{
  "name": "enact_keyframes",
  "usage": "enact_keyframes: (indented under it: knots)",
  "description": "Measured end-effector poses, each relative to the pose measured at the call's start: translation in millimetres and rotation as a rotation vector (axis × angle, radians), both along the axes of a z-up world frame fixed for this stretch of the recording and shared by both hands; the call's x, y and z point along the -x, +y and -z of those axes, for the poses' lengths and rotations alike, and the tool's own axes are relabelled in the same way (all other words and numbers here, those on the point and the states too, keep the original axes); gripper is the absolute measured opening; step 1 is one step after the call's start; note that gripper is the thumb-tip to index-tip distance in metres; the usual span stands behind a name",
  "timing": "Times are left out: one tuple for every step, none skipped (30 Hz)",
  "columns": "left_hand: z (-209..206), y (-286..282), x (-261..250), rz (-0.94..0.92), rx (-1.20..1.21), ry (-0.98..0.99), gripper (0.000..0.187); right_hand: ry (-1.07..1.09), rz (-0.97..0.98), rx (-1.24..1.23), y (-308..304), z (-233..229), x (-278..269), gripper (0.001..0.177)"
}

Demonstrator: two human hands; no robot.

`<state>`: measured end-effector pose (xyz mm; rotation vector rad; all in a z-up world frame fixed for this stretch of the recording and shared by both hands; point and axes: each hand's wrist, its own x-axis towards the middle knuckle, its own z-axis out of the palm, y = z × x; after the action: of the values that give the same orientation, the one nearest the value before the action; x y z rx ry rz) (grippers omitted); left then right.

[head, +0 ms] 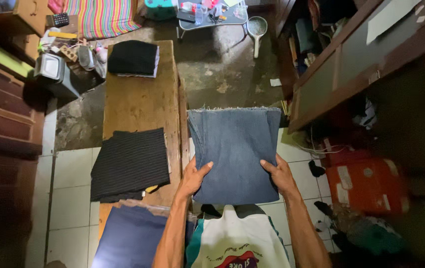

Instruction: The person picks up folded clothes from a wooden bench and places them into a wooden closet.

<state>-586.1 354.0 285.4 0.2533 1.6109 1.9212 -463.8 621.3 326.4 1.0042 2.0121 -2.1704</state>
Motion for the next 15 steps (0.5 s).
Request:
enact_keyframes:
  knots:
    - [-1.1,5.1,6.2,0.004,0.023,0.002,0.063,0.015,-0.001,0.006,5.6,3.7,4.6,0.062]
    - [-1.6,10.5,12.1,0.011,0.041,0.008,0.063,0.028,-0.005,0.013,11.9,8.0,10.0,0.062]
    - [-1.5,16.4,18.3,0.019,0.059,0.014,0.063,0.042,-0.009,0.020,18.8,12.0,15.2,0.062]
    - [-1.4,21.5,24.5,0.025,0.079,0.021,0.064,0.041,-0.003,0.035,25.4,15.7,20.8,0.062]
    - [-1.3,27.7,31.7,0.028,0.076,0.023,0.064,0.040,0.003,0.049,33.0,18.7,27.6,0.061]
    - [-1.3,35.9,40.8,0.028,0.073,0.024,0.064,0.039,0.008,0.063,42.0,20.9,36.1,0.061]
    - [-1.8,44.3,49.6,0.028,0.069,0.026,0.064,0.047,0.004,0.056,49.5,22.7,43.4,0.062]
    - [-3.3,52.8,59.1,0.022,0.072,0.037,0.064,0.060,0.001,0.047,56.8,24.1,52.0,0.062]
    - [-5.0,61.3,67.5,0.015,0.075,0.048,0.063,0.074,-0.002,0.038,65.6,25.1,62.0,0.063]
    - [-6.5,68.7,73.2,0.010,0.082,0.054,0.063,0.048,0.002,0.032,74.0,26.4,70.1,0.064]
    - [-7.7,77.8,80.3,0.006,0.128,0.046,0.062,0.022,0.007,0.025,82.9,27.6,78.5,0.065]
    - [-8.9,86.9,89.7,0.003,0.177,0.039,0.062,-0.002,0.012,0.020,91.1,28.9,87.9,0.066]
    - [-10.0,95.6,99.0,0.001,0.225,0.032,0.061,-0.031,0.021,0.018,99.8,29.8,97.0,0.066]
    - [-10.8,103.0,105.8,0.010,0.215,0.016,0.060,-0.063,0.032,0.016,108.0,30.0,102.4,0.066]
    - [-10.8,109.9,112.5,0.019,0.204,-0.001,0.060,-0.096,0.042,0.014,115.7,30.3,107.0,0.066]
